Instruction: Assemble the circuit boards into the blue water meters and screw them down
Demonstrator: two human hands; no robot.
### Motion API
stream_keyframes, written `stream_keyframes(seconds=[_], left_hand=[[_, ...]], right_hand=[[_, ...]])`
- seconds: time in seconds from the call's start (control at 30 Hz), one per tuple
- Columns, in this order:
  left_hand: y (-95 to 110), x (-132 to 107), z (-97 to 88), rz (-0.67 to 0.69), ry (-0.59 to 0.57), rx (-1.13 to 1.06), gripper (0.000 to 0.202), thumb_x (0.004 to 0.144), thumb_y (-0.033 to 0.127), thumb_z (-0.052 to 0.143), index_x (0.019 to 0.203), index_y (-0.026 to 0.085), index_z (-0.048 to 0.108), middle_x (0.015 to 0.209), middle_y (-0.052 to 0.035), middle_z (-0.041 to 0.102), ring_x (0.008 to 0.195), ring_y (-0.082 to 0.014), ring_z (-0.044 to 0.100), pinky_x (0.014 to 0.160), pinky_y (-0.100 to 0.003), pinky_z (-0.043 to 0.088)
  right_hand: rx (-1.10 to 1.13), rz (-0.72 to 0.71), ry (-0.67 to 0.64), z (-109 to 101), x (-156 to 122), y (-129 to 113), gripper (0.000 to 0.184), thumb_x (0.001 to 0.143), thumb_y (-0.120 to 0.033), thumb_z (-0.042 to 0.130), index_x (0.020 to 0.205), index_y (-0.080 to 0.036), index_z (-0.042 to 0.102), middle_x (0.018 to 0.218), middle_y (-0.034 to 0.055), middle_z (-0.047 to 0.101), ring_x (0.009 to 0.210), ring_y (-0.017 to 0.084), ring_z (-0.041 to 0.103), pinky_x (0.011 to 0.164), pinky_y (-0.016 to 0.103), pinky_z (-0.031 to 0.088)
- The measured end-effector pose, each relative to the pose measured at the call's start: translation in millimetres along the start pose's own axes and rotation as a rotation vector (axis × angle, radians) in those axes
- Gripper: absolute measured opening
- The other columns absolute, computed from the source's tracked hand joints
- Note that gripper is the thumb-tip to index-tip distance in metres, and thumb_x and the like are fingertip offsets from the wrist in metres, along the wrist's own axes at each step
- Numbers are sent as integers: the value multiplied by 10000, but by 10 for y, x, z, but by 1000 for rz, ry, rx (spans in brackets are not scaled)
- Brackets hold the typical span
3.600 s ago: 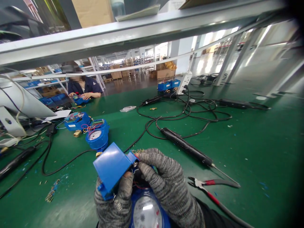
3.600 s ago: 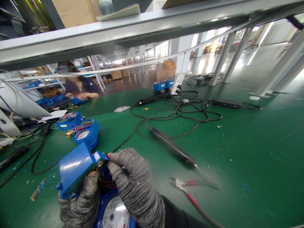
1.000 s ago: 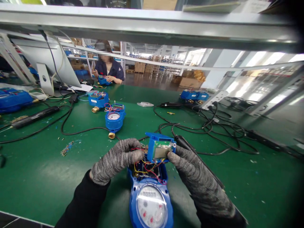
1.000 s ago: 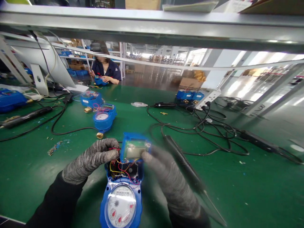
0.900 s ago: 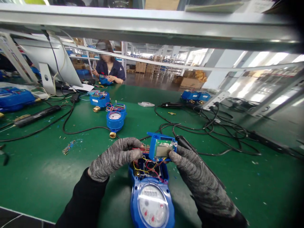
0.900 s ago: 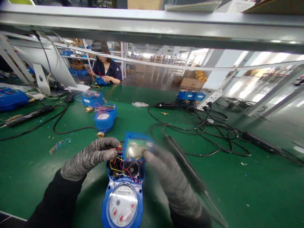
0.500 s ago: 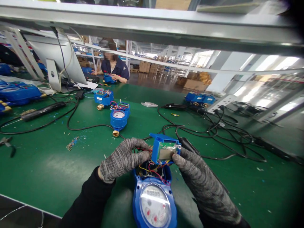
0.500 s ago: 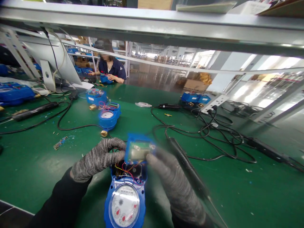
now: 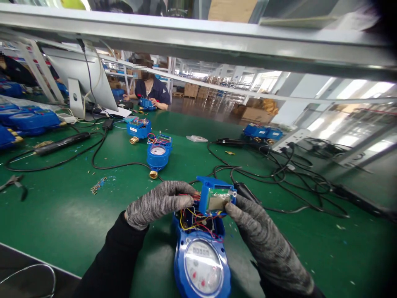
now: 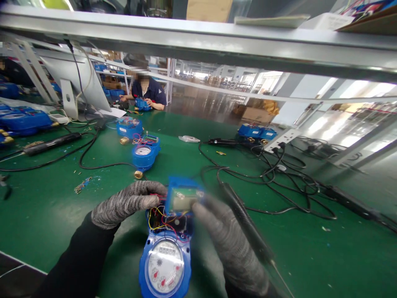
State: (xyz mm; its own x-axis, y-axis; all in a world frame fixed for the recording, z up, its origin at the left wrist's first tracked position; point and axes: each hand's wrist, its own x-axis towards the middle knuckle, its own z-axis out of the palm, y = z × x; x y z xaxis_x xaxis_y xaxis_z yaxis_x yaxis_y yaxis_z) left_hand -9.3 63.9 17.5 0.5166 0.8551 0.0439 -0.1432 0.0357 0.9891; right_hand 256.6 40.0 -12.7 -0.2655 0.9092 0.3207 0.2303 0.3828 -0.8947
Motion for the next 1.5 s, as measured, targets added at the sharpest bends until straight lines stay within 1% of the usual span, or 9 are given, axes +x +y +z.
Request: stream_keyframes(seconds=[0.2,0.37,0.53,0.7,0.93,1.03,1.2,1.33,1.5], left_hand=[[38,-24,92,23,57,157,335,722,415,721,935,157,712,920,-62,714,863,-212,632,757,-310,490],[75,8,180,97,-20,168,324,778,408,669,972,154,723,950,-72,724,886,-220,641,781,-315,493],[73,21,269,134,-4,175,324,757,455,676,831,141,712,770,-45,675,752,-189,606,685,-292,482],[-72,59,300,140,96,172,388,719,480,698,595,148,540,605,12,497,598,-111,447,556,-251,365],[-177,102,340,169,152,147,465,689,485,720,539,154,429,570,33,421,566,-87,387,537,-241,328],[-113,74,298,157,95,130,386,727,459,701,605,133,536,589,24,488,569,-85,423,542,-228,349],[-1,-12,144,132,80,86,267,801,377,667,987,186,669,796,-4,646,702,-105,548,654,-224,436],[-22,-20,103,132,104,153,232,834,333,641,1012,194,692,732,-1,667,630,-95,568,615,-215,465],[-29,6,162,357,202,386,324,874,244,576,1195,235,625,1173,-56,670,1062,-191,619,948,-321,494]], right_hand=[[16,85,32,138,96,-306,257,860,-361,631,1109,-320,678,1216,0,651,1157,252,580,1013,441,476],[14,63,-15,186,188,-448,252,840,-349,656,1085,-294,687,1206,12,655,1186,248,555,1046,420,436],[73,69,-32,196,186,-464,201,862,-335,618,1038,-260,682,1081,23,699,1000,223,645,938,376,514],[72,96,-10,209,165,-507,237,857,-394,603,997,-222,685,1027,65,707,948,248,652,895,410,526],[99,54,18,205,174,-502,319,874,-468,550,992,-220,711,989,76,720,919,242,655,867,391,536],[105,92,-4,190,202,-454,279,864,-414,587,1008,-210,711,992,69,723,930,249,657,896,408,526],[163,43,-20,139,174,-492,251,887,-343,585,1101,-264,688,1145,29,686,1117,253,600,984,410,485],[215,45,-13,132,133,-447,272,890,-301,599,1154,-311,666,1228,-14,646,1267,234,489,1053,395,436],[212,69,29,151,131,-388,292,887,-316,609,1177,-313,649,1322,-19,577,1293,235,460,1076,409,414]])
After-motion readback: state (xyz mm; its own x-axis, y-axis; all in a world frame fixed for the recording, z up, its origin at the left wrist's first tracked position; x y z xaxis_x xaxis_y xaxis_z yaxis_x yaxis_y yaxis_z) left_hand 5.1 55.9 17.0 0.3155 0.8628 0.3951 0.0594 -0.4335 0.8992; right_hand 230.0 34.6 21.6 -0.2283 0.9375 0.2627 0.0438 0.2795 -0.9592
